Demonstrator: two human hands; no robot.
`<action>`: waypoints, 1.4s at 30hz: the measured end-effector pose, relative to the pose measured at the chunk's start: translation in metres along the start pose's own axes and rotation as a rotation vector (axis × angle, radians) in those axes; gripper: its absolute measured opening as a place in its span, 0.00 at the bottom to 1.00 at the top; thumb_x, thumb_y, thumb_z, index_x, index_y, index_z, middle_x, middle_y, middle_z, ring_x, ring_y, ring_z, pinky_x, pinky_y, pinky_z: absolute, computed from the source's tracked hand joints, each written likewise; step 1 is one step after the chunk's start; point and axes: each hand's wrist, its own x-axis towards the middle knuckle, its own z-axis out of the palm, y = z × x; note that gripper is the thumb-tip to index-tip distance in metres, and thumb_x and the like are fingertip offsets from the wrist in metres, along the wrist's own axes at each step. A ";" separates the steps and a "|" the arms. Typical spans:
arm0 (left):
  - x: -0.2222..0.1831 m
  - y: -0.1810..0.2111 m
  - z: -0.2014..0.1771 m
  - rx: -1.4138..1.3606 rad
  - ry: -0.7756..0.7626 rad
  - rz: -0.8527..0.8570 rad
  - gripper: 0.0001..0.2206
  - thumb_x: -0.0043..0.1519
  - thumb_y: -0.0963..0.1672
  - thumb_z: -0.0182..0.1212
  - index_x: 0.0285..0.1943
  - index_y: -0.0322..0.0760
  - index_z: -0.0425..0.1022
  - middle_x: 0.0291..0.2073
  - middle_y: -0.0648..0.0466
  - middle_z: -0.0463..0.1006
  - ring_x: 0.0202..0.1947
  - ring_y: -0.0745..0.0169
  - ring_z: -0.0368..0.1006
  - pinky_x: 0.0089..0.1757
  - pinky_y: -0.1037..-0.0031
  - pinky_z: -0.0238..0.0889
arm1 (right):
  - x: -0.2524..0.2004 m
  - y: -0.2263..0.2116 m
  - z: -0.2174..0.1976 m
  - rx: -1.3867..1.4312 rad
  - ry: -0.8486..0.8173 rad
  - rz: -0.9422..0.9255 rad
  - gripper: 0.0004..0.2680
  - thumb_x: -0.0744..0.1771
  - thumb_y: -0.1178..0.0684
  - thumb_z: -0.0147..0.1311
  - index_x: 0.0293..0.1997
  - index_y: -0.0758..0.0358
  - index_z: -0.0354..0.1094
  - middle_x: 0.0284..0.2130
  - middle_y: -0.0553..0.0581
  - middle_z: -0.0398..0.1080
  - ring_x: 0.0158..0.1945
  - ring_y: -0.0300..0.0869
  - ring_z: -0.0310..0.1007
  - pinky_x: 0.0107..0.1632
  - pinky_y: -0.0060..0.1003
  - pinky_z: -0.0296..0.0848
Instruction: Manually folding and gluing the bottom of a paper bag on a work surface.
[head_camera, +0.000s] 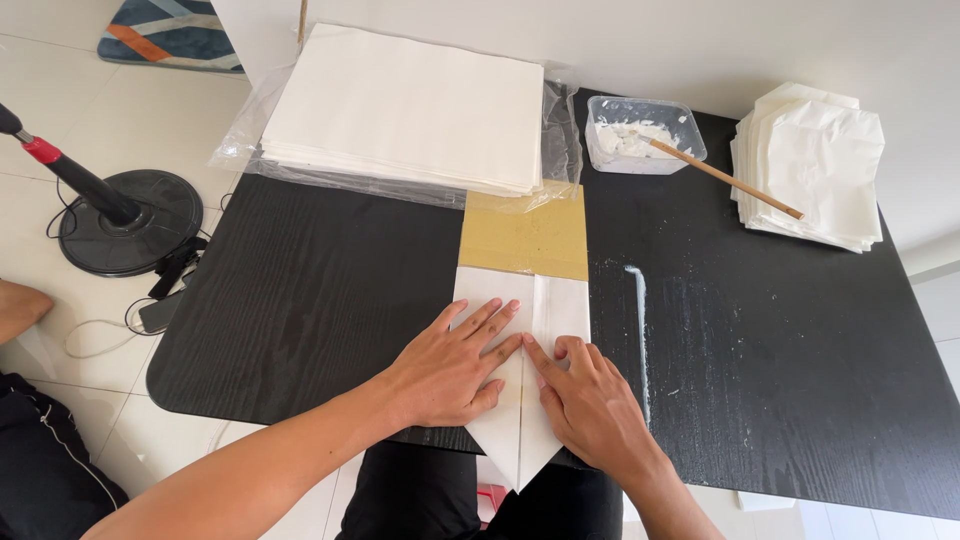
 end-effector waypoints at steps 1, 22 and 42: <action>-0.001 0.002 -0.001 0.000 0.001 -0.001 0.28 0.62 0.50 0.49 0.69 0.28 0.66 0.74 0.32 0.53 0.74 0.38 0.47 0.64 0.48 0.38 | 0.000 -0.001 0.000 -0.001 0.000 -0.001 0.17 0.66 0.56 0.50 0.63 0.58 0.72 0.42 0.54 0.64 0.37 0.40 0.68 0.40 0.34 0.70; -0.048 0.065 -0.001 0.163 0.185 -0.050 0.17 0.67 0.45 0.52 0.60 0.31 0.76 0.66 0.42 0.71 0.69 0.52 0.62 0.63 0.58 0.49 | -0.020 -0.010 0.007 -0.091 0.170 -0.027 0.15 0.68 0.48 0.52 0.61 0.56 0.73 0.47 0.57 0.67 0.41 0.43 0.69 0.46 0.37 0.69; -0.024 0.035 0.006 -0.015 0.139 -0.175 0.36 0.62 0.55 0.56 0.68 0.20 0.63 0.71 0.37 0.62 0.74 0.46 0.51 0.67 0.59 0.41 | -0.013 -0.014 -0.009 0.218 -0.038 0.068 0.28 0.62 0.39 0.65 0.64 0.67 0.66 0.69 0.58 0.63 0.75 0.45 0.54 0.70 0.42 0.56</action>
